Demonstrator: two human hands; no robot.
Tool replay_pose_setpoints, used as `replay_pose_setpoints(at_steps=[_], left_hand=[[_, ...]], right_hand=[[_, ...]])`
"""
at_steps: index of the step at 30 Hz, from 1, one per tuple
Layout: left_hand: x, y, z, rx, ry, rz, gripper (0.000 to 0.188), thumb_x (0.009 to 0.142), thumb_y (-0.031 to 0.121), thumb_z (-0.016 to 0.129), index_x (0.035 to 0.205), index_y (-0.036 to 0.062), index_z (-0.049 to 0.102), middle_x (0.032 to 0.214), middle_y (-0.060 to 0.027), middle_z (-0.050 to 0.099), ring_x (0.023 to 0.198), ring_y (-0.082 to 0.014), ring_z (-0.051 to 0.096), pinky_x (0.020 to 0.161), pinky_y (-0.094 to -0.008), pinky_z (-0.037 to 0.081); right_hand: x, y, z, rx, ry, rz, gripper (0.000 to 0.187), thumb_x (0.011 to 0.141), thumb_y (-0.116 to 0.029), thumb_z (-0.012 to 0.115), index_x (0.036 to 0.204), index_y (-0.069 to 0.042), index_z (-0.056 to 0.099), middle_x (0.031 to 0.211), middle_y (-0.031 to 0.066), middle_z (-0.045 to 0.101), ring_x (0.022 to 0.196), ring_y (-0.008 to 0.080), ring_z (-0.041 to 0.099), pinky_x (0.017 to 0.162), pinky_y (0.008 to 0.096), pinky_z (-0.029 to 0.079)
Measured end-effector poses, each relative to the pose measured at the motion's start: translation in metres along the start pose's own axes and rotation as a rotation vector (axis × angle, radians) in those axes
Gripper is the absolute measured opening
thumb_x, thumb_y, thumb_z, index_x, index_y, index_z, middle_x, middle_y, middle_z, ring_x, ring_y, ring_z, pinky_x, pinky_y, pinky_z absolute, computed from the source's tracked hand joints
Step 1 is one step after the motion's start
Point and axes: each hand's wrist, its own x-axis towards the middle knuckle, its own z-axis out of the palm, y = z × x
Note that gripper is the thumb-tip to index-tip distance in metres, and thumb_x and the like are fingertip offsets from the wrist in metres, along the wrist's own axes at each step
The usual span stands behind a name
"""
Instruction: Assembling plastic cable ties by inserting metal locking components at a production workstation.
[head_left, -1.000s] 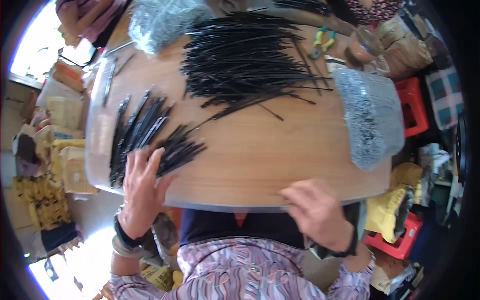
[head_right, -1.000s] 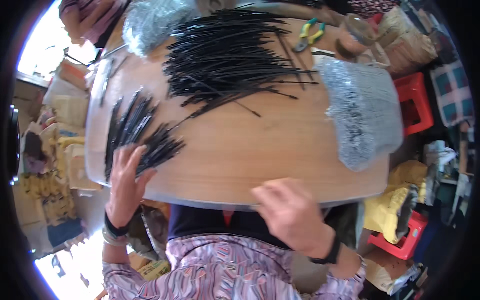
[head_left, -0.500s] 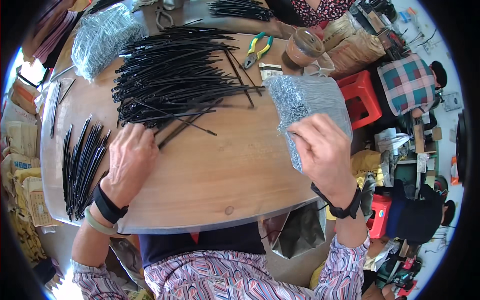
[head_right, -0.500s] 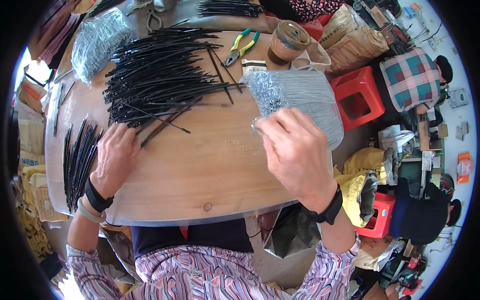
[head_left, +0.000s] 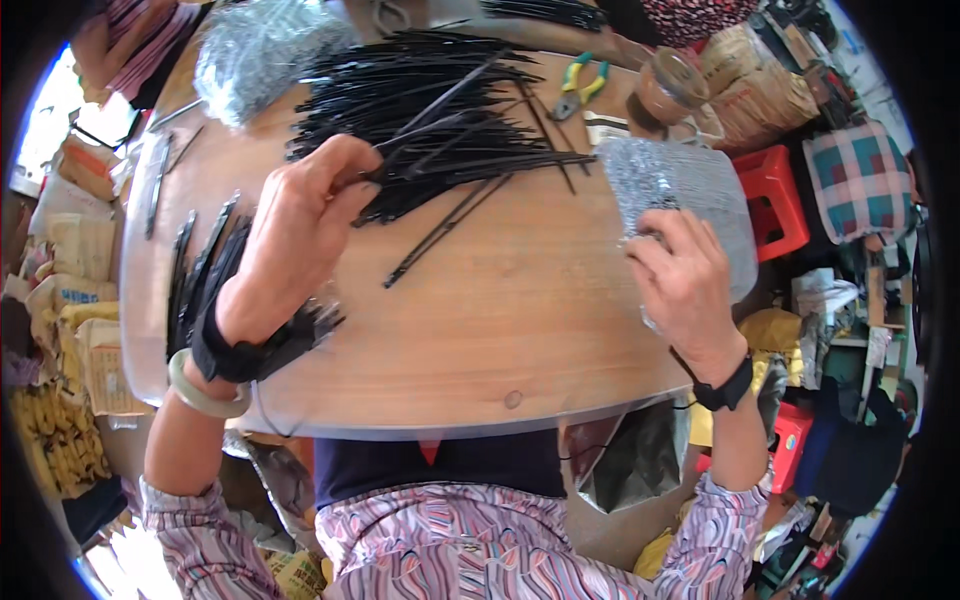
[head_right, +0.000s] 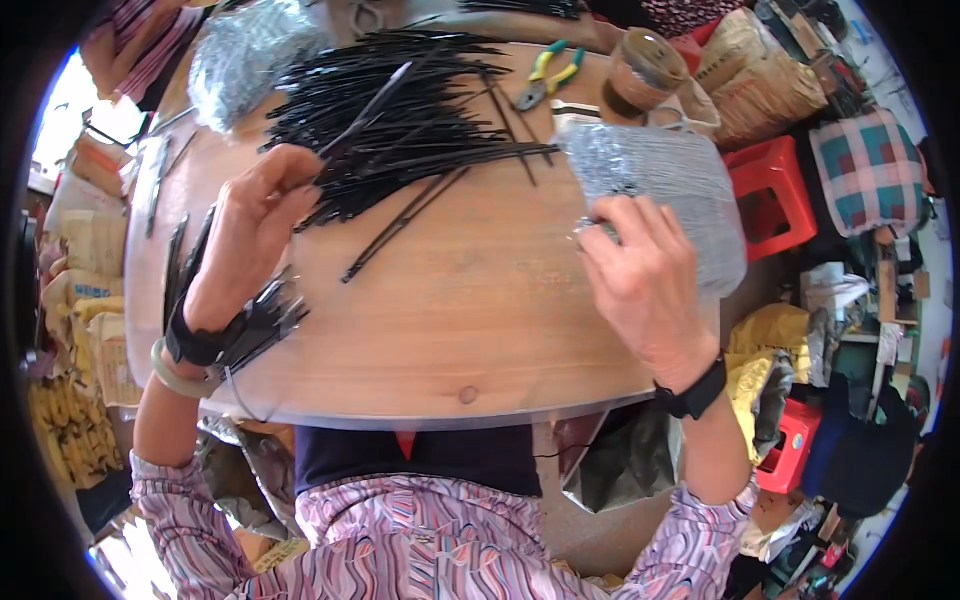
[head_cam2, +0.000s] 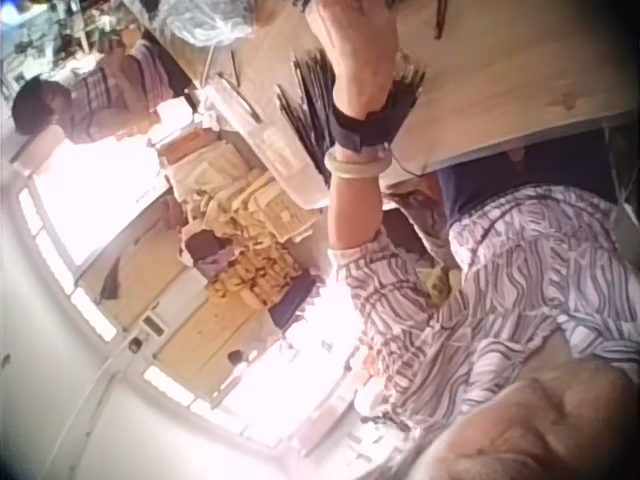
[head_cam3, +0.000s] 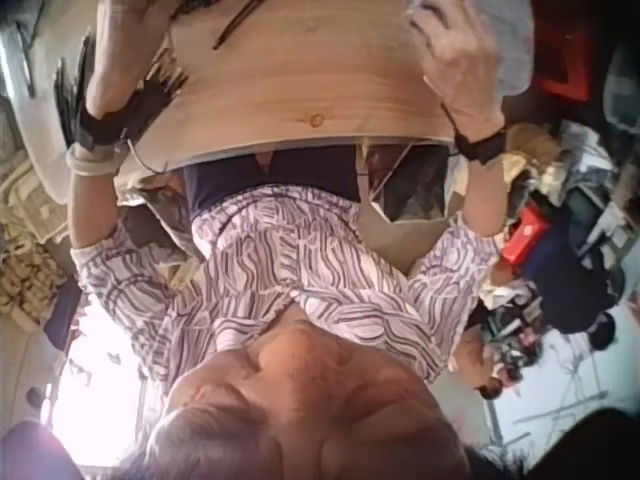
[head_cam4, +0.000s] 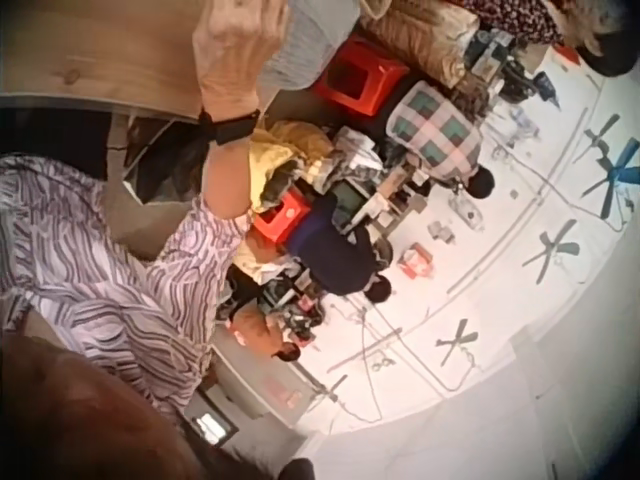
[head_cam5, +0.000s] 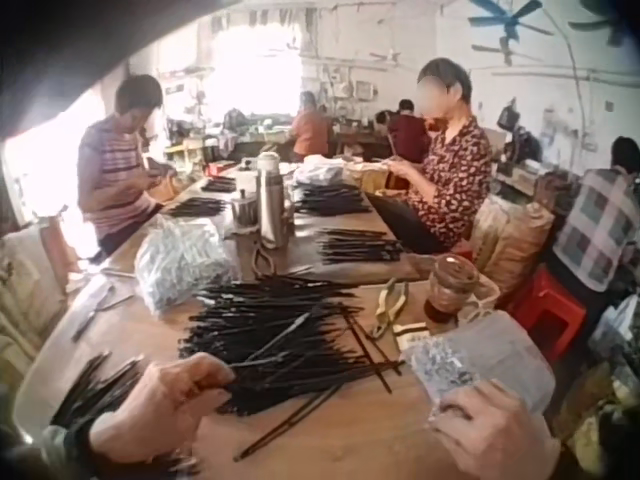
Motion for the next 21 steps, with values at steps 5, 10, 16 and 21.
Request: replay_pose_setpoints(at_steps=[5, 10, 16, 21], left_hand=[[0.006, 0.01, -0.011, -0.397, 0.079, -0.187, 0.032, 0.087, -0.004, 0.066, 0.118, 0.0007, 0.067, 0.078, -0.001, 0.062, 0.07, -0.0073, 0.056, 0.065, -0.0239, 0.05], [-0.022, 0.012, -0.023, -0.103, 0.083, 0.004, 0.031, 0.086, -0.006, 0.065, 0.116, 0.0008, 0.068, 0.084, -0.0032, 0.064, 0.074, -0.0084, 0.06, 0.067, -0.0237, 0.052], [-0.11, 0.006, -0.013, -0.205, 0.021, -0.252, 0.03, 0.088, -0.007, 0.062, 0.117, -0.0026, 0.066, 0.083, -0.0052, 0.06, 0.059, -0.0109, 0.059, 0.053, -0.0238, 0.046], [-0.161, 0.026, -0.005, -1.167, 0.184, -0.807, 0.044, 0.091, -0.005, 0.063, 0.135, -0.0015, 0.057, 0.095, -0.0089, 0.063, 0.061, -0.015, 0.06, 0.048, -0.0238, 0.046]], right_hand=[[0.001, -0.003, 0.011, -0.02, 0.098, -0.07, 0.018, 0.072, 0.001, 0.072, 0.088, -0.003, 0.068, 0.097, 0.0088, 0.063, 0.087, 0.0274, 0.062, 0.075, 0.0385, 0.048], [-0.002, -0.005, -0.003, 0.134, 0.08, -0.082, 0.019, 0.076, 0.005, 0.069, 0.093, -0.001, 0.066, 0.095, 0.0096, 0.065, 0.082, 0.0248, 0.063, 0.073, 0.0339, 0.05], [-0.006, -0.028, -0.018, 0.564, 0.132, 0.182, 0.019, 0.083, 0.012, 0.062, 0.098, 0.002, 0.065, 0.096, 0.0138, 0.068, 0.085, 0.0233, 0.068, 0.075, 0.03, 0.053], [-0.017, -0.03, -0.014, 0.334, 0.153, 0.064, 0.018, 0.08, 0.008, 0.065, 0.096, 0.0, 0.068, 0.096, 0.0118, 0.069, 0.083, 0.0275, 0.066, 0.075, 0.0361, 0.053]])
